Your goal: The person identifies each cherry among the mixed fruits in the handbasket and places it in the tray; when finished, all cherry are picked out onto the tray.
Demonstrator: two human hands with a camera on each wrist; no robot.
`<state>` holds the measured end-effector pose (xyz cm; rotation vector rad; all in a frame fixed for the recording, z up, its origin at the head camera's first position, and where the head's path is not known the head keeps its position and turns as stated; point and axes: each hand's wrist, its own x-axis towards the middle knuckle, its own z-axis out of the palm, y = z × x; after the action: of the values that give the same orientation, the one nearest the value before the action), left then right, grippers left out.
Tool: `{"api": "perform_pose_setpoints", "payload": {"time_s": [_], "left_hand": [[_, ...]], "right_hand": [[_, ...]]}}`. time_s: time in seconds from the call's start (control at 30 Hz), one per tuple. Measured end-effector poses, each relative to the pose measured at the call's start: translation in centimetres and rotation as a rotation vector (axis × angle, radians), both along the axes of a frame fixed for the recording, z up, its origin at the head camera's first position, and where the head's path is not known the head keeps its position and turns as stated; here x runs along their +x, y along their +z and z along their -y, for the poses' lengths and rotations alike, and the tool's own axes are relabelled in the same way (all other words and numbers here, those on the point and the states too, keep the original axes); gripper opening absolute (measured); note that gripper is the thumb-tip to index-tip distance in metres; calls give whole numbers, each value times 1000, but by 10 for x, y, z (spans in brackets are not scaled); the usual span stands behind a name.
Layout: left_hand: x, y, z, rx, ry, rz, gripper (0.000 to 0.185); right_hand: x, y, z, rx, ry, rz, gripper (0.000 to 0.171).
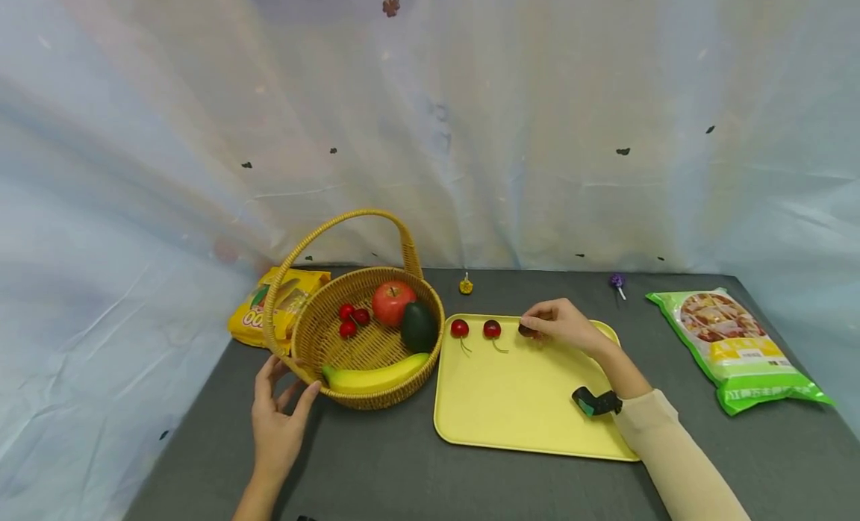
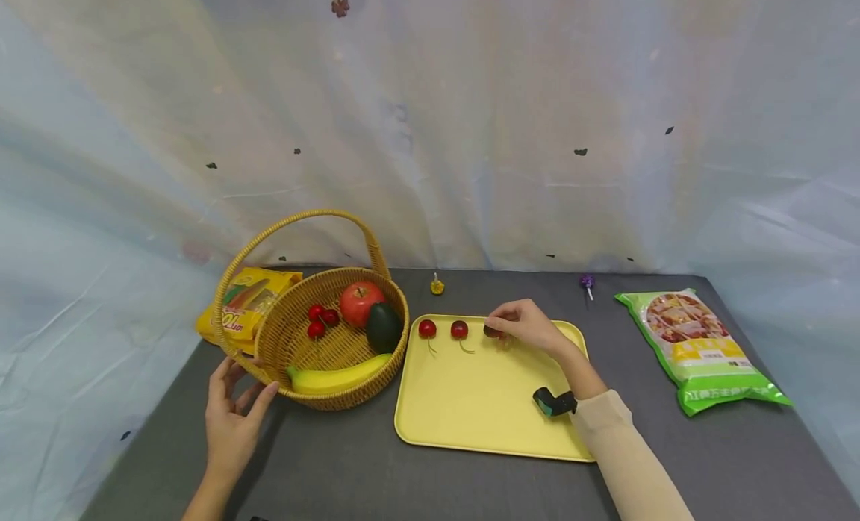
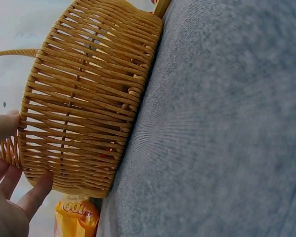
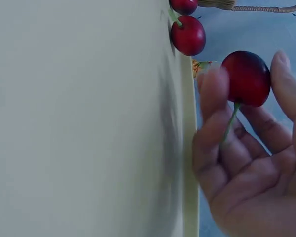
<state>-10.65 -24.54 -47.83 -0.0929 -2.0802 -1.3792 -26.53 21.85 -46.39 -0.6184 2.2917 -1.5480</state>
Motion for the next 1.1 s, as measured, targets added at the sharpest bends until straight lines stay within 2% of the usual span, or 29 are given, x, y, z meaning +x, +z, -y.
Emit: {"api": "perform_pose_setpoints", "payload": {"time_s": [0.13,0.23,0.37,0.47,0.57,0.7,0.9,1.0,1.1], "left_hand": [[0,0,0,0,0,-3,77],[0,2,-1,-1,1,0,76],[1,2,-2,-8,9,7,76],[1,1,-2,-15,15,3,76],[0,1,-2,-15,13,-2,75],[0,1,0,-5,4,-4,77],[0,1,0,-10,5,-9,78],[0,1,0,-13,8,-7,78],[0,1,0,-11,7,-3,78]], "right_hand": [[0,-4,1,-85,31,42,30],[-1,-7,2,-109,39,54,28],[-1,-9,3,-70,55,46,28],[0,-7,4,-23,105,3,28],[2,-2,6,-7,210,-45,25],[9,5,13,-23,387,-37,26],[25,15,32,12,646,82,38],[34,16,41,31,723,140,45],[42,13,48,46,754,166,49]]}}
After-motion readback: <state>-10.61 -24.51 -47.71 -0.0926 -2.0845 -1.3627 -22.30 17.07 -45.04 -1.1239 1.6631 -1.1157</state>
